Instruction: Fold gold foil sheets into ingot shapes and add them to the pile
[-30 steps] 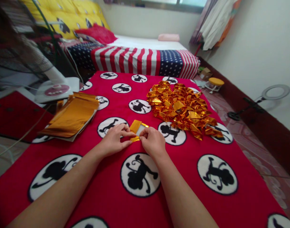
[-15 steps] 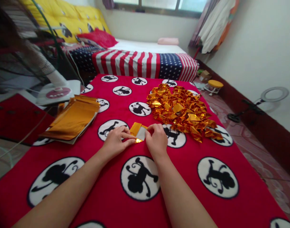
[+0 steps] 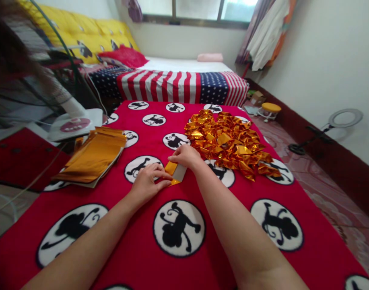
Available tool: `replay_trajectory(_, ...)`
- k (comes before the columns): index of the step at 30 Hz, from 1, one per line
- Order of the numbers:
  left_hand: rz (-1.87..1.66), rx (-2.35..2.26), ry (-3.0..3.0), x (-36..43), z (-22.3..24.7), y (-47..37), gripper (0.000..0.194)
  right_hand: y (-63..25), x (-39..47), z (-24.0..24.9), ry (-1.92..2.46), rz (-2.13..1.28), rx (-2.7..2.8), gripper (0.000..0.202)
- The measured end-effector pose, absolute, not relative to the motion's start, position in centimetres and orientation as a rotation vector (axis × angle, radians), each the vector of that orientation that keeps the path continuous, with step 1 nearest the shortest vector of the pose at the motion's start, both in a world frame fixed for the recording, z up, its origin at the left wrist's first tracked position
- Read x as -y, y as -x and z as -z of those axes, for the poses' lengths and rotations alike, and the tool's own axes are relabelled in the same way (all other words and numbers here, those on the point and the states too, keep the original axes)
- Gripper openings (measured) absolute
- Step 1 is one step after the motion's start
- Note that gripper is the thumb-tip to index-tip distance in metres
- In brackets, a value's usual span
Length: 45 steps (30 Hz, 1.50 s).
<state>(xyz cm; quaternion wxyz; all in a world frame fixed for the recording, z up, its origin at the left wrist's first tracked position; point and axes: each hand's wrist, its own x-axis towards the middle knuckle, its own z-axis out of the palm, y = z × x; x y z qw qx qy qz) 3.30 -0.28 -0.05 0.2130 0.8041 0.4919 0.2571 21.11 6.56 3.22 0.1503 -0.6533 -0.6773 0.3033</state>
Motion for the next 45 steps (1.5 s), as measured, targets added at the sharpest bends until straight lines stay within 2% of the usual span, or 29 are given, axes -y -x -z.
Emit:
replay_trajectory(3,-0.684,-1.319,-2.26,0.1,-0.2,-3.0,0.008,-21.7,-6.9,-3.2,1.785,-1.159,1.88,0.015)
replay_trajectory(8,-0.536,-1.288,-2.365,-1.2,-1.2,-2.3,0.014,-24.1,-4.1,-3.2,1.802,-1.303,1.777,0.017)
replay_trajectory(12,-0.39,-1.285,-2.431,-2.6,-2.4,-2.6,0.014,-25.1,-0.5,-3.4,1.803,-1.584,1.66,0.012)
replay_trajectory(18,-0.164,-1.432,-2.387,-3.6,-4.3,-4.1,0.016,-23.5,2.9,-3.1,1.813,-1.616,1.448,0.017)
replay_trajectory(22,-0.168,-1.49,-2.445,-4.8,-4.5,-5.0,0.016,-22.0,3.1,-2.8,1.782,-1.604,1.319,0.02)
replay_trajectory(26,-0.301,-1.431,-2.599,-6.1,-3.5,-5.5,0.016,-20.7,2.7,-2.8,1.762,-1.55,1.27,0.022)
replay_trajectory(31,-0.457,-1.242,-2.482,-5.0,-2.1,-4.8,0.027,-20.4,3.1,-2.1,1.731,-1.453,1.323,0.019)
replay_trajectory(35,-0.699,-1.144,-2.312,-3.2,-1.0,-3.8,0.014,-20.8,3.8,-1.2,1.672,-1.36,1.363,0.012)
replay_trajectory(38,-0.785,-1.095,-2.257,-2.5,-0.4,-3.3,0.018,-21.1,4.2,-0.6,1.655,-1.315,1.415,0.005)
replay_trajectory(41,-0.784,-1.069,-2.235,-2.5,-0.2,-3.0,0.02,-21.5,4.6,-0.2,1.63,-1.024,1.564,0.004)
replay_trajectory(45,-0.797,-1.067,-2.227,-2.5,-0.2,-3.0,0.018,-21.8,5.0,0.0,1.547,-0.483,1.81,0.022)
